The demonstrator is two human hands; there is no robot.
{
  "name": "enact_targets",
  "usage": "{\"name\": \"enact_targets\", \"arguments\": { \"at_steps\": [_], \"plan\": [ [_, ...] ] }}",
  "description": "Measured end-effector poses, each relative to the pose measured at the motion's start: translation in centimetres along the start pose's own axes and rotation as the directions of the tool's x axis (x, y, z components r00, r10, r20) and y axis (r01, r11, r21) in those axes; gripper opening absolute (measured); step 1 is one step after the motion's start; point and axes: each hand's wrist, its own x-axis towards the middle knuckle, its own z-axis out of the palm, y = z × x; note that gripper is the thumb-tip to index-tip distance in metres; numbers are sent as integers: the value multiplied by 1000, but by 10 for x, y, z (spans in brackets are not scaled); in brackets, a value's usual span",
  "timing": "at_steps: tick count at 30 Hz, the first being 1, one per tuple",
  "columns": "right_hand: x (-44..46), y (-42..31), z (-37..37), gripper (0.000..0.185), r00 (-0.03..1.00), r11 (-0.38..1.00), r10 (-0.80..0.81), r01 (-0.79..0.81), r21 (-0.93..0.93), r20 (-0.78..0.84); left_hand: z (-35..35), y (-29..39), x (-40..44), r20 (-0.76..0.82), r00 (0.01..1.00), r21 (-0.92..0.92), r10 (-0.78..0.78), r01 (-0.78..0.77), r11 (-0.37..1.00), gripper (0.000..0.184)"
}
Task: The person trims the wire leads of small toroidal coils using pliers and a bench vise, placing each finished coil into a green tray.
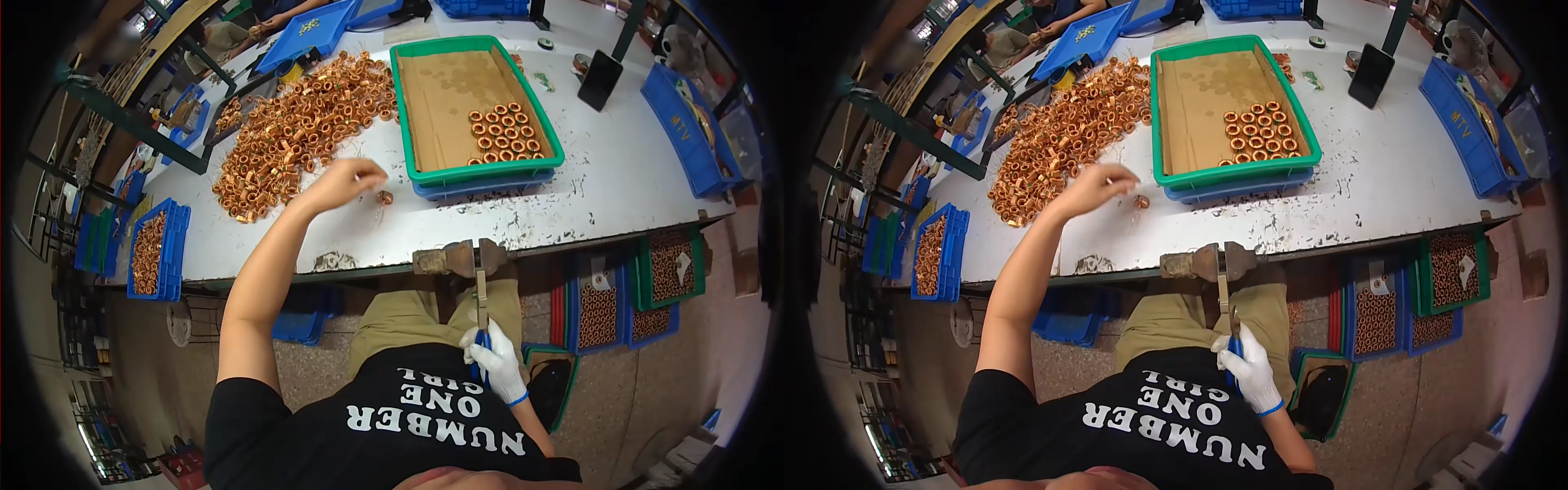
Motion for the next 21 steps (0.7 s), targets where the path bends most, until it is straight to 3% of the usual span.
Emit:
{"name": "enact_targets", "arguments": {
  "at_steps": [2,3,7,8,12,13,14,15,17,19,20,21],
  "plan": [
    [1,2,-1,50,1000,1000,6,-6,22,28,-2,-3,5,-210,978,-5,-10,9,1000,25],
    [1,4,-1,50,1000,1000,8,-9,25,28,0,-3,5,-208,978,-4,-12,12,1000,25],
    [4,10,-4,42,987,938,100,-53,-343,123,14,3,18,138,968,155,-211,189,970,21],
    [3,10,-4,42,988,939,99,-55,-339,116,16,4,19,145,967,156,-207,185,970,21],
    [7,6,2,35,972,962,97,-36,-272,213,22,-3,3,114,978,61,-175,169,984,26],
    [9,5,4,35,972,964,100,-41,-264,212,27,-9,-8,-10,979,-270,-204,194,943,28],
    [13,3,7,35,966,937,58,34,-346,251,33,-14,-20,-120,956,-569,-268,155,808,29],
    [18,2,10,35,956,900,21,109,-422,292,40,-11,-32,-112,956,-563,-270,163,810,29],
    [28,-1,17,36,922,790,-27,256,-556,387,58,0,-63,-95,905,-950,-414,42,309,33],
    [42,7,31,42,894,660,-165,414,-627,417,84,17,-95,-16,937,-999,-348,-31,-37,34],
    [49,8,42,42,898,672,-142,397,-625,417,96,30,-108,-4,929,-999,-370,-24,-48,34],
    [56,9,53,44,909,640,-262,414,-647,323,106,44,-120,20,941,-981,-337,-47,-188,36]
  ]
}}
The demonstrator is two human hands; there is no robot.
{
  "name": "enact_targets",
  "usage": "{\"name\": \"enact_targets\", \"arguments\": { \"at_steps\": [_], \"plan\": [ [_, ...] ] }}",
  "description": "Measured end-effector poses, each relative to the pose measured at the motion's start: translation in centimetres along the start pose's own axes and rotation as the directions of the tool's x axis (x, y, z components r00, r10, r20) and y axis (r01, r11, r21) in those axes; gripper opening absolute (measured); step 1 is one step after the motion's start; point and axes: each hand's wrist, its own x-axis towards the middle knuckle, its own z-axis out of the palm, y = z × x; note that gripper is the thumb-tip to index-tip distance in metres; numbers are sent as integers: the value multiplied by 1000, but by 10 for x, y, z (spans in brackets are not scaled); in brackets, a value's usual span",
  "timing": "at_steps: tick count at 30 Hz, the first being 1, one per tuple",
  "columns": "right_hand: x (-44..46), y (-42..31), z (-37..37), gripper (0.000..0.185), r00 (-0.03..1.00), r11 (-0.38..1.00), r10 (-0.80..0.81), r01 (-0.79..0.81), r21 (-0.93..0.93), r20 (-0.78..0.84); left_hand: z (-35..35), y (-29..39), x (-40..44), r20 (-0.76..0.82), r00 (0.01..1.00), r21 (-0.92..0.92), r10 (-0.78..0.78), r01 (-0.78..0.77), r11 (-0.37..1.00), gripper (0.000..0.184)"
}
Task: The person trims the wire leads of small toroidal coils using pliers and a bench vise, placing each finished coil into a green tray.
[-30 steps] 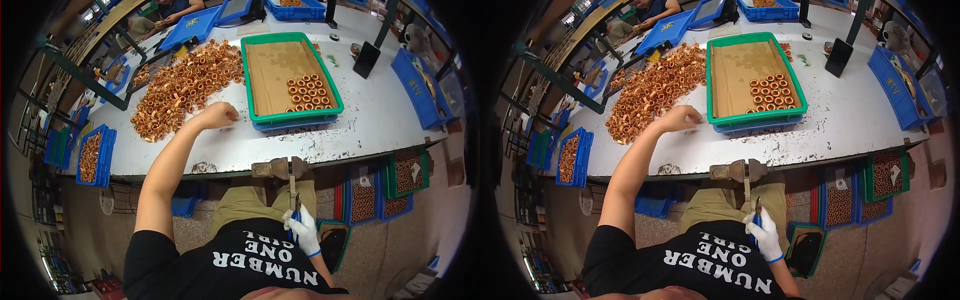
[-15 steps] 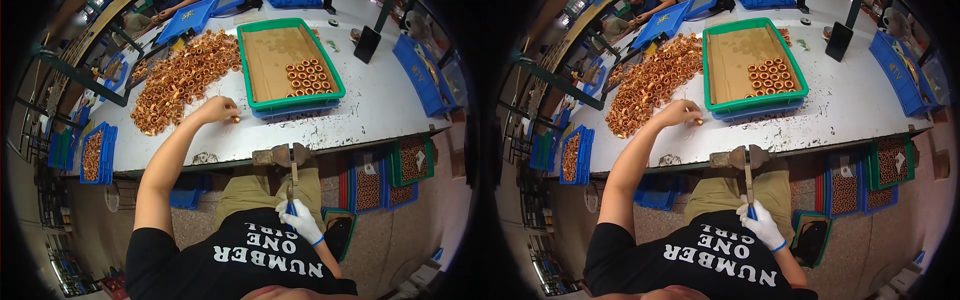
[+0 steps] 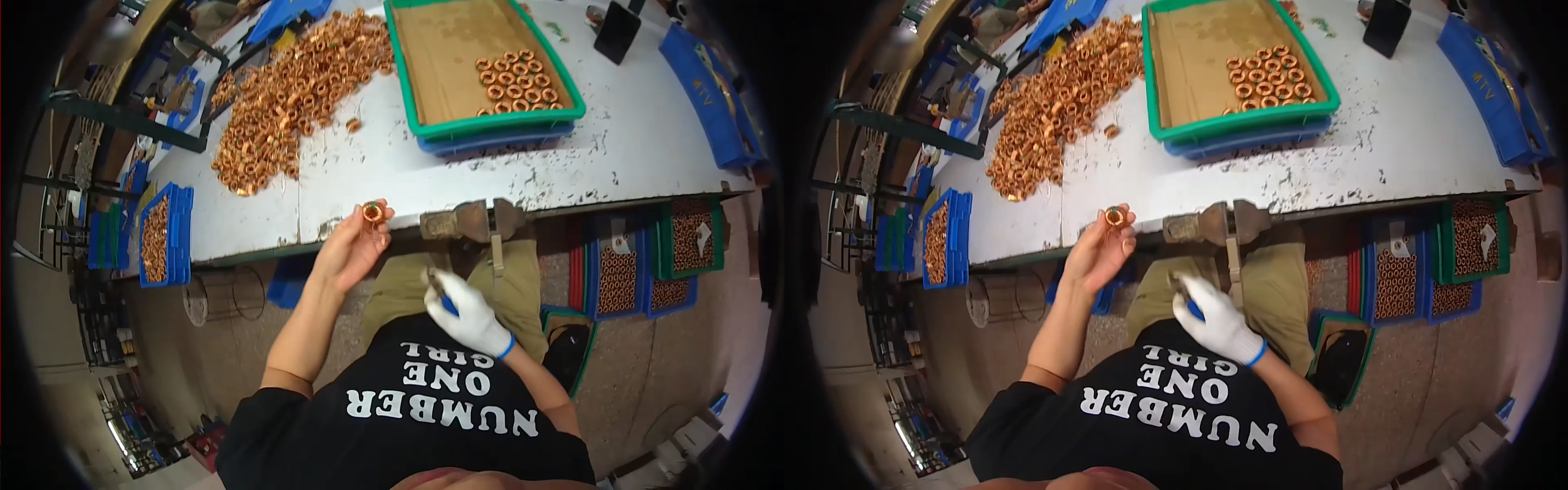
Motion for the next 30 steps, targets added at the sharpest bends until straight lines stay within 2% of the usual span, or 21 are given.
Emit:
{"name": "enact_targets", "arguments": {
  "at_steps": [1,2,4,6,7,11,12,16,22,26,27,30],
  "plan": [
    [9,-3,6,46,988,999,-14,7,-45,-153,2,-9,-11,33,999,-141,-25,29,990,38],
    [16,-7,7,46,986,999,11,-5,37,-167,0,-15,-18,12,999,-153,-39,40,987,38],
    [27,-14,10,46,985,992,52,-32,120,-165,-5,-26,-31,51,998,-103,-44,49,993,37],
    [33,-16,15,48,962,986,80,-37,165,-262,-11,-33,-42,97,994,-46,-48,53,998,35],
    [33,-17,16,48,963,984,95,-52,171,-253,-14,-35,-47,83,995,-53,-55,60,997,35],
    [37,-17,14,49,941,978,-178,202,56,-287,-24,-38,-54,101,972,69,-214,207,976,33],
    [37,-18,13,49,943,980,-164,188,56,-290,-25,-40,-55,99,969,64,-226,221,973,33],
    [34,-20,4,53,956,962,-271,265,-67,-115,-32,-55,-58,115,956,88,-272,262,961,31],
    [25,-25,3,47,991,993,-105,108,37,-78,-34,-57,-63,141,938,119,-318,302,946,32],
    [25,-22,2,49,999,995,-21,24,95,-38,-35,-57,-65,56,948,219,-313,295,930,37],
    [25,-23,1,49,999,995,-19,23,96,-40,-35,-58,-64,56,947,220,-316,297,929,37],
    [26,-33,-9,51,993,964,117,-116,238,9,-37,-59,-64,44,955,156,-292,282,947,35]
  ]
}}
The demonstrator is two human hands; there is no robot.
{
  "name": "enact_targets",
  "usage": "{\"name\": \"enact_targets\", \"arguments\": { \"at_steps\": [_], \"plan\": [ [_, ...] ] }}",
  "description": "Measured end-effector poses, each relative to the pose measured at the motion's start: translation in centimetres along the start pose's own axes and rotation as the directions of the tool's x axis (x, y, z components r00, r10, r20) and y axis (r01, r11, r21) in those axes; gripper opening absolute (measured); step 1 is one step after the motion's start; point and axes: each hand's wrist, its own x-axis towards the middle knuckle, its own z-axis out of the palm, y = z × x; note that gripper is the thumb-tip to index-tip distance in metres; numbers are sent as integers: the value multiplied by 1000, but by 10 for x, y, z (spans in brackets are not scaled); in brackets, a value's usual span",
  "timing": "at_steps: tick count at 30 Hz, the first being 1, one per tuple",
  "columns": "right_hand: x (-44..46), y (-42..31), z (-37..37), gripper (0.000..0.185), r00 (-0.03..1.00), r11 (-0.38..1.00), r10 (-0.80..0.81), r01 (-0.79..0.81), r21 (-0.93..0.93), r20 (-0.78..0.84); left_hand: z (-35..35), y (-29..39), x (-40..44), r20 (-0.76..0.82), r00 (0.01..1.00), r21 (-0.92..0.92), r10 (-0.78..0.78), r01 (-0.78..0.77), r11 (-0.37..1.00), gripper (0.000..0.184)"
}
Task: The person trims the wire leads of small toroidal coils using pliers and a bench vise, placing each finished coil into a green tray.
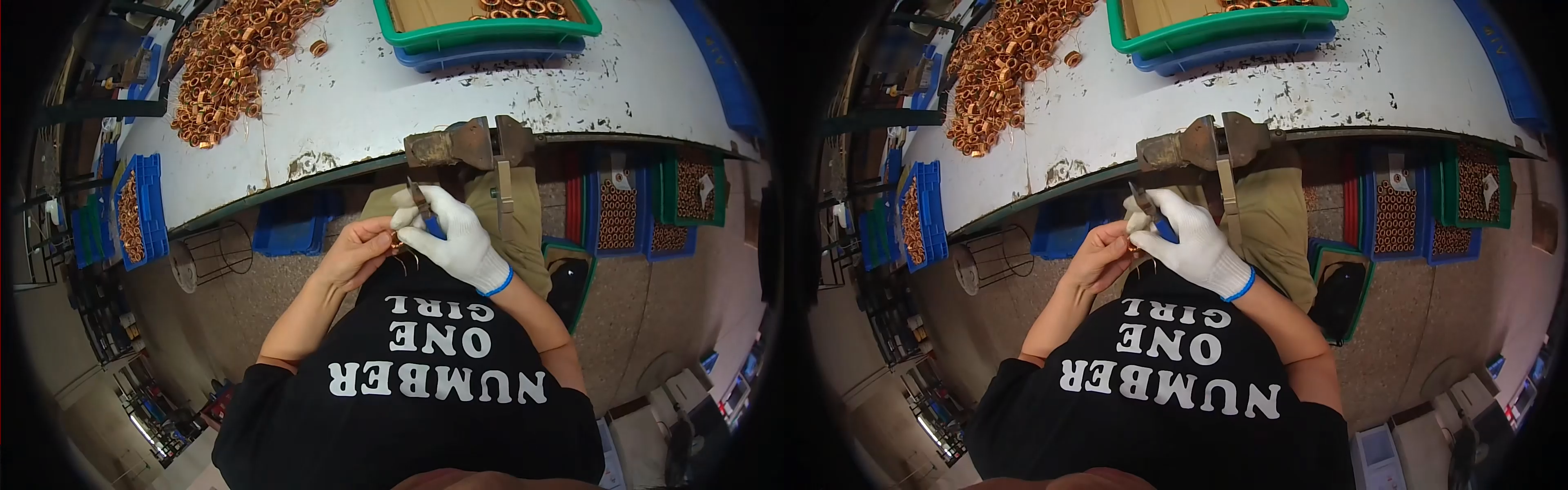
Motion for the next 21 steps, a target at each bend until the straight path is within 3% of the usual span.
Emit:
{"name": "enact_targets", "arguments": {
  "at_steps": [2,6,7,11,12,16,21],
  "plan": [
    [-3,2,-4,52,999,998,41,-42,47,8,2,3,2,-3,1000,-16,10,-10,1000,35],
    [-33,30,-15,50,993,967,121,-114,229,-17,19,21,6,-35,963,14,267,-267,964,33],
    [-39,29,-19,50,993,967,119,-111,230,-20,23,24,6,-33,963,16,266,-266,964,33],
    [-62,25,-38,49,948,928,319,-314,199,5,38,31,10,-39,962,316,272,-246,916,35],
    [-66,28,-42,49,948,929,320,-313,199,-1,42,31,12,-34,963,316,269,-245,917,35],
    [-81,51,-51,44,946,931,306,-276,239,-101,59,31,20,13,981,635,193,-157,757,37],
    [-79,39,-54,39,960,948,270,-252,193,-78,74,24,32,-41,977,609,211,-143,780,37]
  ]
}}
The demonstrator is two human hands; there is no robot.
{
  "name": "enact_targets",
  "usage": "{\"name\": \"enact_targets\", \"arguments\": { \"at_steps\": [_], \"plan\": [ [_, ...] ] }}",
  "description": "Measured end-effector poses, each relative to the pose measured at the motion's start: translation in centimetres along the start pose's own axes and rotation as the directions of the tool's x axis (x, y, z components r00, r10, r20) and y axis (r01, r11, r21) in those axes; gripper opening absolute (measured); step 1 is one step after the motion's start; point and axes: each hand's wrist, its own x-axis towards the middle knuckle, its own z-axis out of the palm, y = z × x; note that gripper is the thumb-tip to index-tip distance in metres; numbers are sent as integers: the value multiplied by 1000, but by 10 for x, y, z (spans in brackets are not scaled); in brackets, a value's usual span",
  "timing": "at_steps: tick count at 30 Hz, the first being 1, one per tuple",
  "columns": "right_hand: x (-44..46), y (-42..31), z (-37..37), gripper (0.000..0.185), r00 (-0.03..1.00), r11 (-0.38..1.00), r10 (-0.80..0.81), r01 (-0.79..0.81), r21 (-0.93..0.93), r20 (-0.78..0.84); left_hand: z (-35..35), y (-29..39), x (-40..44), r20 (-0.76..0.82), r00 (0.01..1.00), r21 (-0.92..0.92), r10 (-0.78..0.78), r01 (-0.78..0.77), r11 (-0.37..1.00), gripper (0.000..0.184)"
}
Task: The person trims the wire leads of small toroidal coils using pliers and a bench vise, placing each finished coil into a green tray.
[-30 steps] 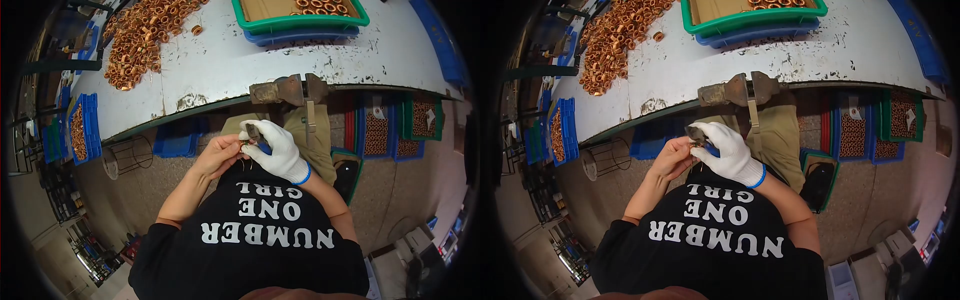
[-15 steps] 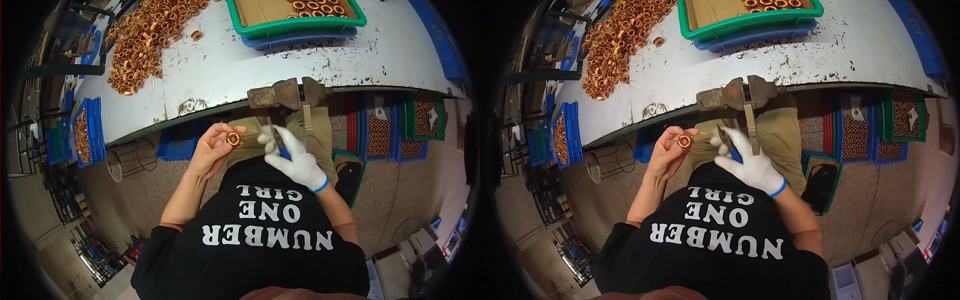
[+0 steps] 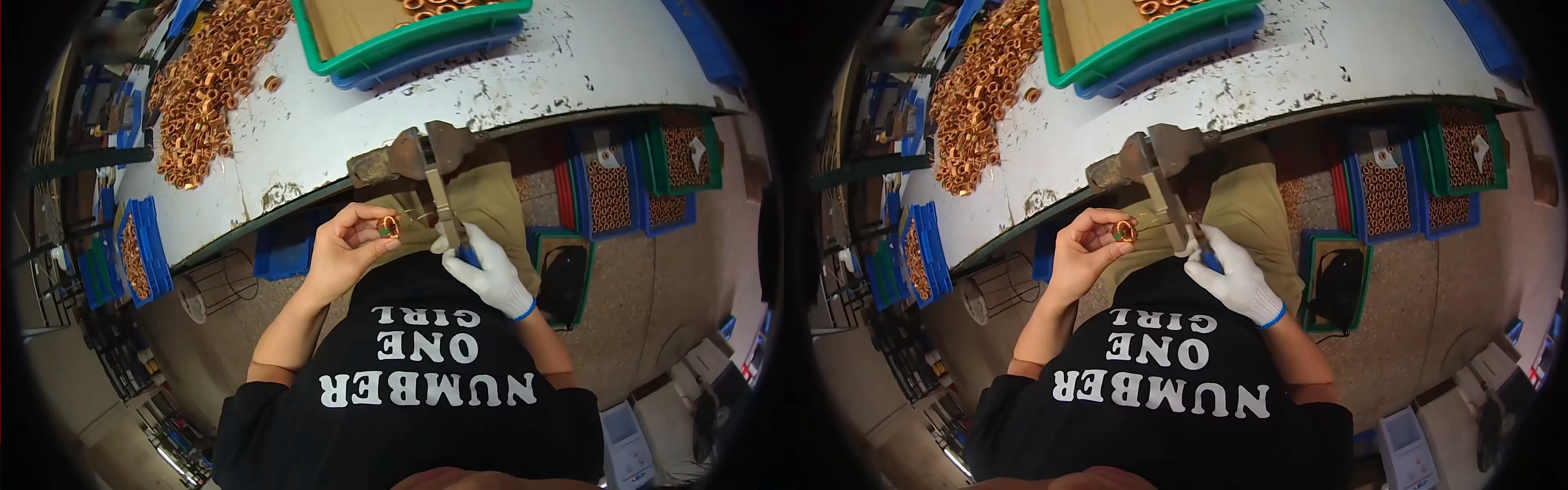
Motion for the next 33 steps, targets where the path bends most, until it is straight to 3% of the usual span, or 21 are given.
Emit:
{"name": "enact_targets", "arguments": {
  "at_steps": [1,5,16,20,21,25,26,28,30,33],
  "plan": [
    [-1,1,-1,39,1000,1000,0,0,6,-9,4,0,2,9,1000,5,-4,4,1000,37],
    [2,4,-2,40,996,935,54,-74,348,69,12,4,6,-38,999,-67,-4,1,998,37],
    [-11,8,-7,41,997,969,80,-78,233,-1,41,31,16,15,999,-16,30,-29,999,39],
    [-14,4,-4,50,1000,841,-16,7,541,12,51,38,10,-54,996,-99,66,-71,993,37],
    [-15,4,-6,50,1000,838,-16,13,545,1,52,37,11,-43,997,-95,62,-66,993,37],
    [-8,4,-17,48,969,962,-159,108,252,191,46,24,15,-89,995,-223,33,-52,974,34],
    [-8,1,-17,48,970,960,-160,109,256,185,46,25,14,-84,996,-219,30,-48,975,34],
    [-7,-14,-17,49,982,983,-171,176,-58,80,46,27,13,-83,995,-149,47,-59,987,33],
    [-7,-28,-18,50,979,911,-204,182,-371,-19,46,29,12,-80,995,-81,61,-68,994,32],
    [-1,-38,-23,52,982,880,-191,168,-443,-5,43,30,13,-67,997,-49,47,-50,998,31]
  ]
}}
